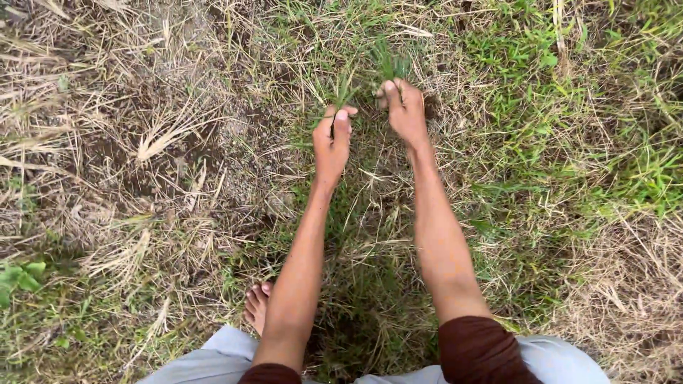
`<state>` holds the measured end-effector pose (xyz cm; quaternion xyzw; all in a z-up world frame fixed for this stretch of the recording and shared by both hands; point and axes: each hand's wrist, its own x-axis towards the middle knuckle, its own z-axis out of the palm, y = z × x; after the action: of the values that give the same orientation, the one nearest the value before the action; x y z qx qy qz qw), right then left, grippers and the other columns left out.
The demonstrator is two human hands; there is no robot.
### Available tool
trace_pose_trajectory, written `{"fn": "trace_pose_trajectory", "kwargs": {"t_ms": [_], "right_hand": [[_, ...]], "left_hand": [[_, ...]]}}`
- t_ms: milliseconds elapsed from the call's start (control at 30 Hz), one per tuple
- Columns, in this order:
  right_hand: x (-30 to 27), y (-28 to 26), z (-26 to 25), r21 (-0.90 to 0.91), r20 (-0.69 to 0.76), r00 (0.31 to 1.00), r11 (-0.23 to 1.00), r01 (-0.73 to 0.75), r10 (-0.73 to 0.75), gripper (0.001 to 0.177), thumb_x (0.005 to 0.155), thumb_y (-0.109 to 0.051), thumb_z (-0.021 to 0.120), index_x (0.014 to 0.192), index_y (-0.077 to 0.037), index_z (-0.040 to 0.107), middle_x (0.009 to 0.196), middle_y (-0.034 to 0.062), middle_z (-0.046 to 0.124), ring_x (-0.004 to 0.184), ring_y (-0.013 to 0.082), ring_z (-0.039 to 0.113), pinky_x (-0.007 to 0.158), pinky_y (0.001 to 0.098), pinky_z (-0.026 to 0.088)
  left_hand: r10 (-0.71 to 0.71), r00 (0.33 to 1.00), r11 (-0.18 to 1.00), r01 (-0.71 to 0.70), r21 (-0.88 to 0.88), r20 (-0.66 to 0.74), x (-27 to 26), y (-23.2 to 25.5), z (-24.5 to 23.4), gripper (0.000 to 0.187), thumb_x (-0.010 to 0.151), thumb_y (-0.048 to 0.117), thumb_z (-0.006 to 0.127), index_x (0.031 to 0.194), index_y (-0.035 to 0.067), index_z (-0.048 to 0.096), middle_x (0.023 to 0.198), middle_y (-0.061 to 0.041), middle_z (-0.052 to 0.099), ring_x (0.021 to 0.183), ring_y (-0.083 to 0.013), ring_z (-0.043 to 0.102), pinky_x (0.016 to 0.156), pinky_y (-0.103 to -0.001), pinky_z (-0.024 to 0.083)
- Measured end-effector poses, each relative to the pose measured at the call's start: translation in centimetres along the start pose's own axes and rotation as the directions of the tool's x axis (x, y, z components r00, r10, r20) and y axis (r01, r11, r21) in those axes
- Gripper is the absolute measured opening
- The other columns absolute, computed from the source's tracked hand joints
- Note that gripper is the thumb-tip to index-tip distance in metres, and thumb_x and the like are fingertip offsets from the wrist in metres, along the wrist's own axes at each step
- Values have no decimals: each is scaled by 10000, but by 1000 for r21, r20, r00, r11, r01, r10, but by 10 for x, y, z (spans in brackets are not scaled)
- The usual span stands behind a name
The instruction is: Pulling grass and weeds from the ground by hand.
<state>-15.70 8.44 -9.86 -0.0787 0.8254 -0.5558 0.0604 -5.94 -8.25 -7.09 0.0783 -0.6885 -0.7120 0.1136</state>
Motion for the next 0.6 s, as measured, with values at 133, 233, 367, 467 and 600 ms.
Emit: {"fn": "trace_pose_trajectory", "kwargs": {"t_ms": [133, 233, 367, 467, 600], "right_hand": [[4, 32, 19, 91, -136, 990, 995, 44, -31, 307, 1119, -186, 509, 898, -59, 681, 682, -22, 537, 588, 87, 445, 536, 295, 346], [0, 36, 27, 88, -274, 961, 994, 64, -38, 324, 1117, -195, 512, 874, -62, 679, 673, -29, 532, 565, 76, 409, 518, 286, 320], [-17, 45, 29, 68, -359, 932, 997, -28, 51, 393, 1109, -279, 435, 841, -97, 658, 655, -24, 532, 515, 74, 411, 466, 281, 329], [-30, 24, 25, 117, -385, 921, 993, -11, 55, 456, 1127, -320, 368, 815, -110, 626, 663, -21, 539, 526, 72, 465, 463, 273, 383], [-73, -19, 33, 366, -401, 914, 925, 98, 62, 384, 1127, -290, 442, 832, -86, 580, 721, -26, 579, 590, 66, 526, 512, 261, 444]], "left_hand": [[22, 999, 1000, -21, -19, 28, -6, 4, -2, 322, 1130, 301, 489, 1136, 74, 717, 763, 56, 489, 666, -54, 453, 576, -243, 345], [33, 999, 999, -32, -28, 33, -14, 15, -4, 326, 1117, 310, 499, 1149, 65, 712, 740, 57, 513, 657, -52, 453, 568, -244, 345], [17, 999, 1000, -16, -21, 45, -18, 26, -4, 327, 1115, 310, 494, 1149, 68, 712, 728, 61, 505, 639, -50, 445, 555, -240, 335], [80, 996, 997, -80, -21, 49, -17, 22, -5, 330, 1131, 305, 491, 1157, 62, 712, 761, 53, 503, 667, -56, 451, 585, -242, 353], [5, 999, 999, -3, -39, 53, -20, 13, 1, 334, 1107, 304, 499, 1137, 49, 713, 720, 50, 485, 663, -57, 443, 591, -246, 351]]}}
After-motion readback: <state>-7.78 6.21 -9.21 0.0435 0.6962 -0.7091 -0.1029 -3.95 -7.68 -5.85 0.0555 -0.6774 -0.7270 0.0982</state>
